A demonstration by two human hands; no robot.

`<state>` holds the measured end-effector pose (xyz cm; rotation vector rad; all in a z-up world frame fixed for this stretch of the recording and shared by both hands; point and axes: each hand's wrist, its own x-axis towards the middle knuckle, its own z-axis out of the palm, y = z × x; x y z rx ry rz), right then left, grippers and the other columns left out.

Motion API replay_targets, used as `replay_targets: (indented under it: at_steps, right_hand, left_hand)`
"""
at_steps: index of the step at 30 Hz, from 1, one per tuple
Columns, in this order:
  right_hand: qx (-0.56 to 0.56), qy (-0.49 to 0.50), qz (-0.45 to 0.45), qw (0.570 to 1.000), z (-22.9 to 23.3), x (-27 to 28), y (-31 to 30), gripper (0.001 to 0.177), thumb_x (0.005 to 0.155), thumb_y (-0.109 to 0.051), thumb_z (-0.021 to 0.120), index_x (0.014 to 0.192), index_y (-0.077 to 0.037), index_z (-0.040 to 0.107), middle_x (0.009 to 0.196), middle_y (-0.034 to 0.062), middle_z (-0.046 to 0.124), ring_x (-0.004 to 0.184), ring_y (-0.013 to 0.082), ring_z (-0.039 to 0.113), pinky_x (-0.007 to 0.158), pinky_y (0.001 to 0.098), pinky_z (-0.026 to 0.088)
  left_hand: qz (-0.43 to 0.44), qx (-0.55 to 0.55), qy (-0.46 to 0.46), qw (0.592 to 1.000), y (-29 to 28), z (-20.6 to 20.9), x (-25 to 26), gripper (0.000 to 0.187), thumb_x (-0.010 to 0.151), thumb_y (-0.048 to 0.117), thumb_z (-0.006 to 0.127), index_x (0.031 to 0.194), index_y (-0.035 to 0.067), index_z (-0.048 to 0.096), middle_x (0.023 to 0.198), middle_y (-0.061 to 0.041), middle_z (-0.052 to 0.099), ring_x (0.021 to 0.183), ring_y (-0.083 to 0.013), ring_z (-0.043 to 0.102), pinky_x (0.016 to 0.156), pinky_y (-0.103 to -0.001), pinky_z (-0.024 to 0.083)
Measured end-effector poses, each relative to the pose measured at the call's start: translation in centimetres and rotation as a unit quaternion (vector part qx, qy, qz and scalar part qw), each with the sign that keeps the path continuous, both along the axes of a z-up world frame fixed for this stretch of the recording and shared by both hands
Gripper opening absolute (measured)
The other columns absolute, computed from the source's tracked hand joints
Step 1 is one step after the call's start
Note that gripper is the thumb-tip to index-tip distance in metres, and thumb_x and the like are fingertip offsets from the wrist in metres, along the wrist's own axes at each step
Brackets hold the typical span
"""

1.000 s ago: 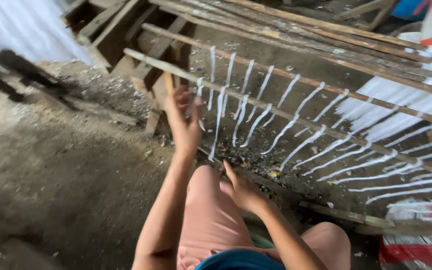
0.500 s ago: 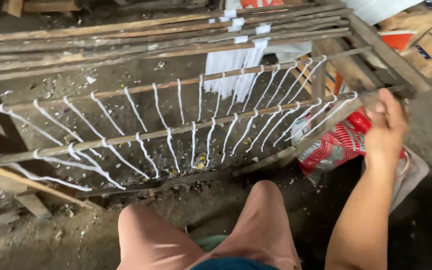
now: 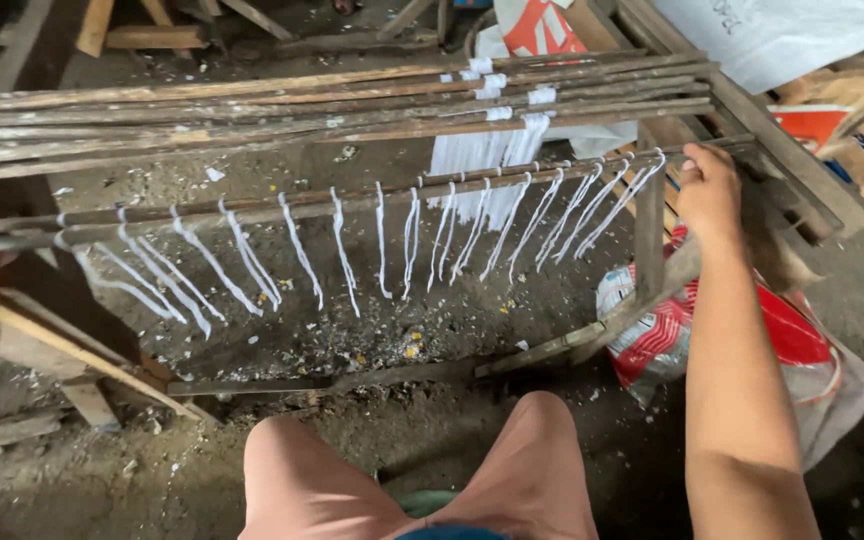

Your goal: Tying individual cotton wicks onto a wooden frame in preparation for candle dipping.

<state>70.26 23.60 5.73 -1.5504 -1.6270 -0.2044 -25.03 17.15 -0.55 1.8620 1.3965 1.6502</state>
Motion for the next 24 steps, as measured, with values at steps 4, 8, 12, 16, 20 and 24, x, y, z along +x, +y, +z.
replay_targets:
  at_steps: [4, 8, 12, 16, 20, 24]
  right_hand:
    - [-0.03, -0.001, -0.07, 0.997, 4.2, -5.9, 3.0, 0.034, 0.1, -0.013, 0.058, 0.129, 0.0, 0.07, 0.126, 0.0264, 0.06, 0.118, 0.0423, 0.054, 0.103, 0.0461, 0.041]
    - [-0.114, 0.015, 0.071, 0.991, 10.6, -15.8, 2.4, 0.038, 0.098, 0.007, 0.052, 0.123, -0.012, 0.073, 0.129, 0.0118, 0.062, 0.115, 0.0301, 0.059, 0.089, 0.0384, 0.05]
    - [-0.283, -0.032, 0.059, 0.957, 13.3, -20.1, 3.4, 0.066, 0.095, 0.018, 0.042, 0.148, -0.02, 0.054, 0.159, 0.0143, 0.037, 0.139, 0.0347, 0.041, 0.117, 0.0481, 0.032]
    - [-0.18, -0.245, 0.09, 0.948, 10.1, -16.0, 9.4, 0.031, 0.092, 0.004, 0.07, 0.118, -0.012, 0.069, 0.127, 0.0092, 0.064, 0.119, 0.0334, 0.049, 0.085, 0.052, 0.048]
    - [-0.112, -0.186, 0.095, 0.972, 13.1, -15.3, 8.7, 0.012, 0.1, 0.002, 0.064, 0.109, -0.002, 0.072, 0.11, 0.0178, 0.063, 0.09, 0.0319, 0.06, 0.072, 0.0433, 0.051]
    - [0.184, -0.192, 0.224, 0.938, 20.1, -13.0, 9.0, 0.028, 0.104, 0.012, 0.051, 0.115, 0.007, 0.076, 0.103, 0.0209, 0.075, 0.09, 0.0337, 0.07, 0.078, 0.0437, 0.052]
  left_hand:
    - [0.15, 0.009, 0.258, 0.954, -3.4, 7.6, 5.0, 0.068, 0.095, -0.031, 0.069, 0.157, -0.011, 0.048, 0.13, -0.03, 0.052, 0.11, -0.0428, 0.05, 0.092, -0.053, 0.042]
    - [0.125, -0.057, 0.208, 0.968, -6.2, 12.9, 9.5, 0.088, 0.082, -0.04, 0.063, 0.161, -0.011, 0.038, 0.151, -0.034, 0.043, 0.129, -0.0458, 0.042, 0.089, -0.054, 0.049]
    - [0.147, -0.063, 0.255, 0.954, -11.1, 16.3, 14.8, 0.087, 0.081, -0.029, 0.07, 0.159, -0.015, 0.033, 0.157, -0.039, 0.041, 0.141, -0.0518, 0.038, 0.117, -0.053, 0.031]
    - [0.241, -0.025, 0.41, 0.879, -14.8, 12.0, 13.0, 0.1, 0.083, 0.012, 0.085, 0.174, 0.004, 0.045, 0.133, -0.032, 0.061, 0.114, -0.0401, 0.059, 0.085, -0.051, 0.059]
    - [0.222, -0.007, 0.458, 0.861, -18.3, 12.0, 14.6, 0.093, 0.08, 0.028, 0.08, 0.166, 0.009, 0.049, 0.137, -0.027, 0.065, 0.122, -0.0414, 0.064, 0.1, -0.057, 0.054]
    - [0.109, 0.003, 0.349, 0.931, -17.5, 15.8, 20.0, 0.07, 0.086, 0.016, 0.077, 0.15, -0.002, 0.056, 0.13, -0.025, 0.062, 0.12, -0.0428, 0.058, 0.103, -0.06, 0.044]
